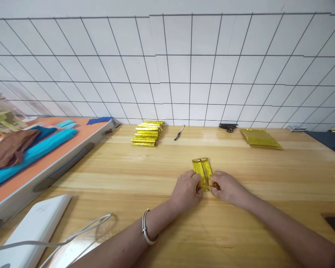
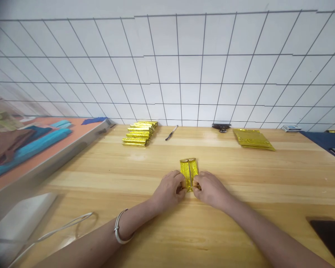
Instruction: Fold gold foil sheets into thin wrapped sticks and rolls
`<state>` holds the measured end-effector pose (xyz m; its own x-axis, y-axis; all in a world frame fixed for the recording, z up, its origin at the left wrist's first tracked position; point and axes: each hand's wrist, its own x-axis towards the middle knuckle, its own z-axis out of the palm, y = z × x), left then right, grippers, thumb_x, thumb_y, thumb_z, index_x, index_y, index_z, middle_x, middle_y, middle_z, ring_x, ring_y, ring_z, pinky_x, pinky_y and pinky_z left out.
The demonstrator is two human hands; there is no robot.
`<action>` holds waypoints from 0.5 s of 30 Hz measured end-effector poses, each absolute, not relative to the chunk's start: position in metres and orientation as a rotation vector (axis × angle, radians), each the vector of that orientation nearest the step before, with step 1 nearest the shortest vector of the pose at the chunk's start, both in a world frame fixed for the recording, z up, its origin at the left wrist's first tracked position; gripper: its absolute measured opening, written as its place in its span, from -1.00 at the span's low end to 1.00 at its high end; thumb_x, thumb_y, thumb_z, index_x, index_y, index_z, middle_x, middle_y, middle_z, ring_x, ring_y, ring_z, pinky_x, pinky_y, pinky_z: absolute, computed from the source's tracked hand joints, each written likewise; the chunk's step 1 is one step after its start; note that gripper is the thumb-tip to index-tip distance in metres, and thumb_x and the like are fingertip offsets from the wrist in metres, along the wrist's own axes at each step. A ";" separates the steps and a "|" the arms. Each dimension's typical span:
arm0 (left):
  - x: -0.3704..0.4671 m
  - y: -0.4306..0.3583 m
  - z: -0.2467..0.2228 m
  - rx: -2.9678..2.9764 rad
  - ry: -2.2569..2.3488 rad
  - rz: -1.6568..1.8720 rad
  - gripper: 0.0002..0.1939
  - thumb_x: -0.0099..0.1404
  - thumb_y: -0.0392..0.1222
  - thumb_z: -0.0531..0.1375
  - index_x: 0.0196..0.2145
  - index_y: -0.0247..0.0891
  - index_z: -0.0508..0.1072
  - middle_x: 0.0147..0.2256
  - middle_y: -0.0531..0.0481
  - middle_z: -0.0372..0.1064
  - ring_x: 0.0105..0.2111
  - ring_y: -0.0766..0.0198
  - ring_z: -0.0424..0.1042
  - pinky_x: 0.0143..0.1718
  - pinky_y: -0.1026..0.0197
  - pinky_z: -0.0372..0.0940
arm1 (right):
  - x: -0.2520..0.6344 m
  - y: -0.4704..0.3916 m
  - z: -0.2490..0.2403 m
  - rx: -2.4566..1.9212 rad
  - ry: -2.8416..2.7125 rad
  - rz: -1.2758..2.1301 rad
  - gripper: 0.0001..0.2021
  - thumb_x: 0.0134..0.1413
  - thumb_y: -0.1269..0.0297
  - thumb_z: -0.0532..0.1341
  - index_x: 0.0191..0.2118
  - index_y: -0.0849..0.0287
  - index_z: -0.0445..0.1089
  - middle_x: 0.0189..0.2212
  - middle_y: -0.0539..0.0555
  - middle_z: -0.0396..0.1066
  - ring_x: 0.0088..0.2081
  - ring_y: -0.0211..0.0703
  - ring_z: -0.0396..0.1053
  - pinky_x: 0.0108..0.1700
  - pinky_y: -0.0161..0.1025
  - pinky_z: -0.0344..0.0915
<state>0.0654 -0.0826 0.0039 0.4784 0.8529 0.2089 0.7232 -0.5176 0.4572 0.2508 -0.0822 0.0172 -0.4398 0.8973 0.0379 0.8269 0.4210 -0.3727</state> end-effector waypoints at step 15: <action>0.063 -0.085 0.006 2.452 1.189 0.576 -0.76 0.14 -0.39 0.05 -0.32 -0.09 0.40 -0.30 0.06 0.30 -0.24 0.24 0.26 -0.26 0.21 0.08 | 0.273 -0.080 0.007 -1.651 -2.261 0.738 -0.87 -0.03 0.25 0.13 -0.51 0.15 0.27 -0.57 -0.07 0.27 -0.54 -0.30 0.19 -0.53 -0.37 0.02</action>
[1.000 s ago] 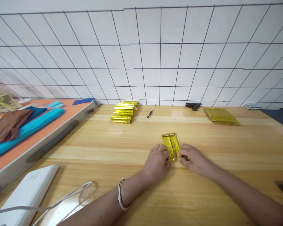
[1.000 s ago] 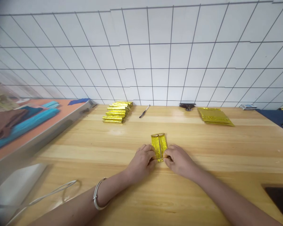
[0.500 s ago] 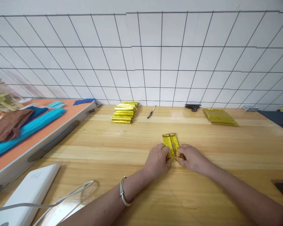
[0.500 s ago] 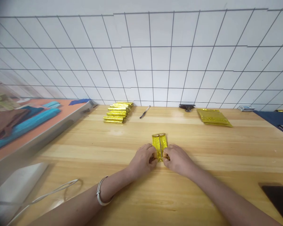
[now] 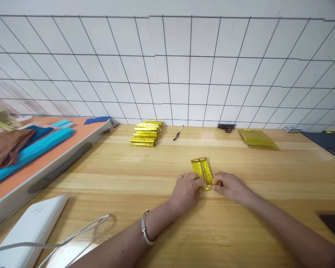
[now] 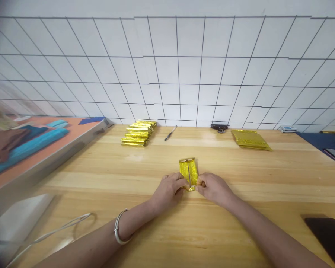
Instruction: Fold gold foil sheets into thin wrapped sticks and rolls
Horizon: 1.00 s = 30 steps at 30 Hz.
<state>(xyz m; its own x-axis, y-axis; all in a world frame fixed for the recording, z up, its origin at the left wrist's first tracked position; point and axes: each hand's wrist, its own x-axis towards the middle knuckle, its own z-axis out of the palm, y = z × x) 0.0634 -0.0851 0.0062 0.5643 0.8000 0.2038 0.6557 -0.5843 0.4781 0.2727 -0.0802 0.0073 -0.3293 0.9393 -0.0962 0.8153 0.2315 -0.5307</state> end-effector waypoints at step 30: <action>0.049 -0.119 0.030 2.945 0.829 0.306 -0.66 0.28 -0.12 0.00 -0.02 -0.28 0.27 -0.11 -0.15 0.34 -0.11 0.14 0.28 -0.08 0.09 0.12 | 0.278 -0.103 0.001 -1.557 -2.080 0.539 -0.94 0.01 0.37 0.11 -0.33 0.15 0.26 -0.46 -0.02 0.30 -0.40 -0.23 0.26 -0.37 -0.28 0.24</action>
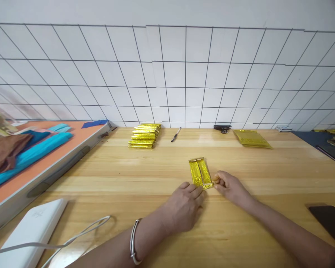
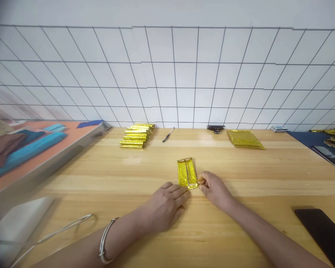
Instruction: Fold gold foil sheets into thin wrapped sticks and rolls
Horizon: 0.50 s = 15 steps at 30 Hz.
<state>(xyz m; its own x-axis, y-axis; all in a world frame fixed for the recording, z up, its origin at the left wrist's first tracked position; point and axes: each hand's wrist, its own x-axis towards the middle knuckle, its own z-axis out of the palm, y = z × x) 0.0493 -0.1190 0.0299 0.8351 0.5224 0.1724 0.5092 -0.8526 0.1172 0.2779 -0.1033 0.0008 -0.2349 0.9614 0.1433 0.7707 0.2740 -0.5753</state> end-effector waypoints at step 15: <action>0.049 -0.138 0.031 2.813 0.829 0.315 -0.49 0.23 -0.08 0.02 0.09 -0.37 0.17 0.07 -0.21 0.19 0.05 0.04 0.14 0.07 0.01 0.01 | 0.263 -0.150 0.002 -1.437 -2.643 0.046 -0.51 0.23 0.21 -0.08 0.24 0.26 -0.01 0.23 0.17 -0.02 0.24 -0.04 -0.09 0.24 -0.01 -0.06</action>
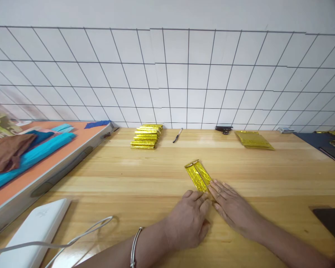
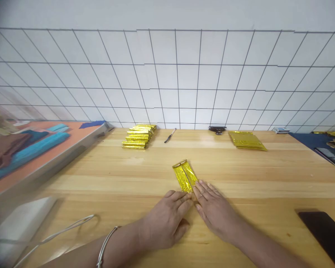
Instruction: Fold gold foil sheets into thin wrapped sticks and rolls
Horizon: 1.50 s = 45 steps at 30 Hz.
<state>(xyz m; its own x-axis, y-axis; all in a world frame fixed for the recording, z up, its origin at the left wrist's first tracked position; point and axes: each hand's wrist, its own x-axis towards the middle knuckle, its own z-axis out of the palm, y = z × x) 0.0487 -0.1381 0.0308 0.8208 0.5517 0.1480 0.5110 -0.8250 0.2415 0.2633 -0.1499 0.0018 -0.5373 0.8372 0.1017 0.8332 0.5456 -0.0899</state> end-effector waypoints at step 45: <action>-0.026 -0.067 0.017 2.818 0.911 0.368 -0.58 0.30 -0.24 -0.03 0.12 -0.21 0.12 0.13 -0.10 0.15 0.17 0.19 0.07 0.09 0.07 0.02 | 0.282 -0.085 0.010 -1.239 -2.687 0.316 -0.47 0.22 0.13 -0.04 0.27 0.09 -0.10 0.27 0.10 -0.13 0.25 -0.05 -0.12 0.22 -0.01 -0.03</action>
